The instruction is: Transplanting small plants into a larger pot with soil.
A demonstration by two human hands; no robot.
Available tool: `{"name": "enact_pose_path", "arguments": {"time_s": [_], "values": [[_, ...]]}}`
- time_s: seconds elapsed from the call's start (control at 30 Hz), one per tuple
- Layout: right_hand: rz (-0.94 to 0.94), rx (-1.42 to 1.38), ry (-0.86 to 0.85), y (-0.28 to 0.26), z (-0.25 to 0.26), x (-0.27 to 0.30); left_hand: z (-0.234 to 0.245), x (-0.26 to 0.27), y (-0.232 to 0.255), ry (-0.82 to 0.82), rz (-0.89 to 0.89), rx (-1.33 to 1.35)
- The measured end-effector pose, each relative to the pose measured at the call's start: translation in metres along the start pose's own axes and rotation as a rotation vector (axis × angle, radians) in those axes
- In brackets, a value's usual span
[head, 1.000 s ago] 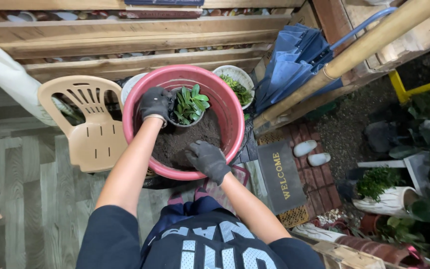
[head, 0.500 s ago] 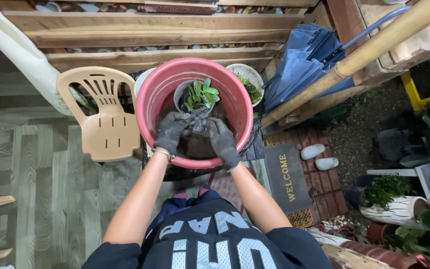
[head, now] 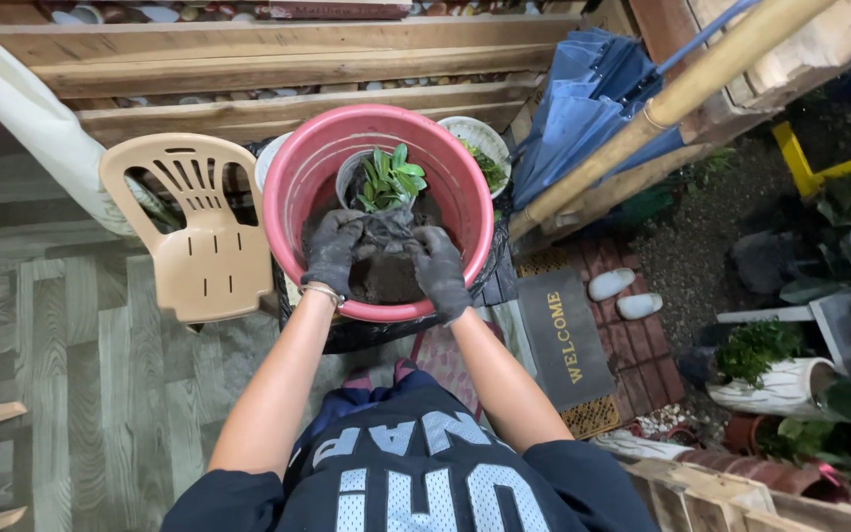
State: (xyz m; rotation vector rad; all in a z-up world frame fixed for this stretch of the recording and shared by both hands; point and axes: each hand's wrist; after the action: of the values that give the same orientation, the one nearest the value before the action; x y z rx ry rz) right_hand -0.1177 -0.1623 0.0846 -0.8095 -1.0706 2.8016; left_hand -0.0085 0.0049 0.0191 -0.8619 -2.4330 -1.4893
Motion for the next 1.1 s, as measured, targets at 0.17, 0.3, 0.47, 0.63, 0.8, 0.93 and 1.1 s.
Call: {"name": "enact_pose_path", "arguments": {"time_s": [0.17, 0.3, 0.47, 0.63, 0.8, 0.93, 1.1], "values": [[0.051, 0.021, 0.214, 0.006, -0.003, 0.002, 0.017, -0.023, -0.033, -0.06, -0.379, -0.4], [-0.102, 0.01, 0.081, 0.02, -0.005, 0.011, -0.01, 0.026, -0.005, -0.129, -0.57, -0.513], [-0.219, -0.151, -0.113, 0.016, 0.0, 0.011, -0.027, 0.053, 0.002, -0.12, -0.636, -0.766], [-0.381, -0.667, 0.021, 0.045, -0.014, 0.01, -0.021, 0.039, -0.004, -0.126, -0.775, -0.793], [-0.346, -0.547, -0.004, 0.032, -0.016, -0.001, -0.035, 0.035, 0.01, -0.031, -0.431, -0.528], [-0.009, -0.232, -0.139, 0.013, -0.003, -0.006, -0.05, 0.047, 0.023, 0.134, -0.293, -0.79], [-0.182, -0.101, -0.225, -0.006, 0.006, -0.008, -0.035, 0.046, 0.009, 0.319, -0.492, -0.932]]}}
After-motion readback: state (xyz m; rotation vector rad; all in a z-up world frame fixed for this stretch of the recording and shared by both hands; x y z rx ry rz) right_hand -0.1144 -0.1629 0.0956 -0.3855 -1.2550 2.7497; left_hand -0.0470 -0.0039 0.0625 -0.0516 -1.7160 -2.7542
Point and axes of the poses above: each hand's wrist, its own x-axis away from the middle knuckle, its own z-axis out of the back of the hand, y = z × x, and after that the axes turned 11 degrees about z, right-handed
